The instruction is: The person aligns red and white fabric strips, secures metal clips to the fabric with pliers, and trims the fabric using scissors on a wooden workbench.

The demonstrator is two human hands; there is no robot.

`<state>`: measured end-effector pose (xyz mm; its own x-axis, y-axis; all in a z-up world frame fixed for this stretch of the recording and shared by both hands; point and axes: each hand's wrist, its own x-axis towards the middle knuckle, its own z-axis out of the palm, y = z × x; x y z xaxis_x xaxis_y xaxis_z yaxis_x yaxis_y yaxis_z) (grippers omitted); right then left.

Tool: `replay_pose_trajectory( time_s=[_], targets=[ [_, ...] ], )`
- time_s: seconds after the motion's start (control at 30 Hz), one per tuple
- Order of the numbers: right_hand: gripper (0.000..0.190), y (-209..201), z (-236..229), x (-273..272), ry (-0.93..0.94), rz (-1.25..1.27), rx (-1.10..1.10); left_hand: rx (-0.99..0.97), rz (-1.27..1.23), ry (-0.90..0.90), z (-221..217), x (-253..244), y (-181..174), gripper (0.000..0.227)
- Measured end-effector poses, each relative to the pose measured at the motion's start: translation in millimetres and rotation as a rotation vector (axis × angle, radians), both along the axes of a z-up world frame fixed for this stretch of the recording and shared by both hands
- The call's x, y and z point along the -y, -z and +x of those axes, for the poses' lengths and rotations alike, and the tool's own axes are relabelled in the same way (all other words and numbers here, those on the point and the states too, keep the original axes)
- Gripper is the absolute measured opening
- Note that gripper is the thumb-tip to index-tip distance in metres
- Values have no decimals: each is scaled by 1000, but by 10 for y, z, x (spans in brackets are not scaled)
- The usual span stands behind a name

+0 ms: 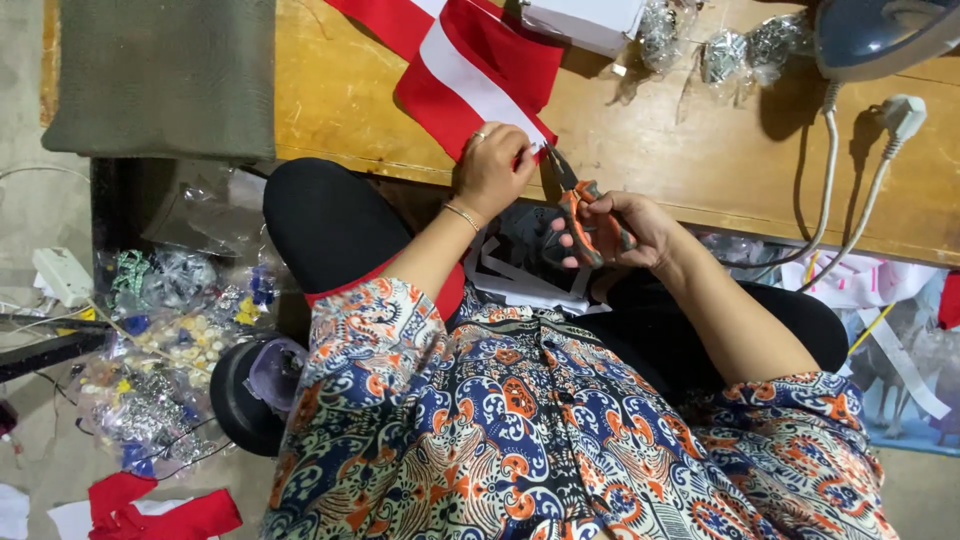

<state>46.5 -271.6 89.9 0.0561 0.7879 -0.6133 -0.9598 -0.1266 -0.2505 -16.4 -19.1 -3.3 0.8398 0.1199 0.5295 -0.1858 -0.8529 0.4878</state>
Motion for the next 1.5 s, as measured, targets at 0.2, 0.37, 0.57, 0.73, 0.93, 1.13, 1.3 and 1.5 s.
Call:
replay_pose_trajectory(
  time_s=[0.2,0.37,0.57,0.73,0.93,1.13,1.3,1.5],
  targets=[
    [24,107,91,-61,-31,18,-4,0,-128,142,164,-184,97,6],
    [27,218,84,-33,-40,30,-28,6,-162,242,227,-221,43,6],
    [22,79,84,-146,-60,4,12,-7,-184,229,212,-235,64,6],
    [31,215,90,-149,-93,-52,153,-24,-202,206,218,-229,42,6],
    [54,186,-106,-271,-214,-338,689,-23,-181,163,217,-193,83,6],
    [56,-335,-114,-422,-689,-481,1319,-1,-140,165,212,-193,36,7],
    [32,-215,13,-322,-124,-385,632,5,-138,124,219,-144,-19,6],
    [24,-825,-269,-343,63,-402,471,40,-155,83,335,-77,82,8]
  ],
)
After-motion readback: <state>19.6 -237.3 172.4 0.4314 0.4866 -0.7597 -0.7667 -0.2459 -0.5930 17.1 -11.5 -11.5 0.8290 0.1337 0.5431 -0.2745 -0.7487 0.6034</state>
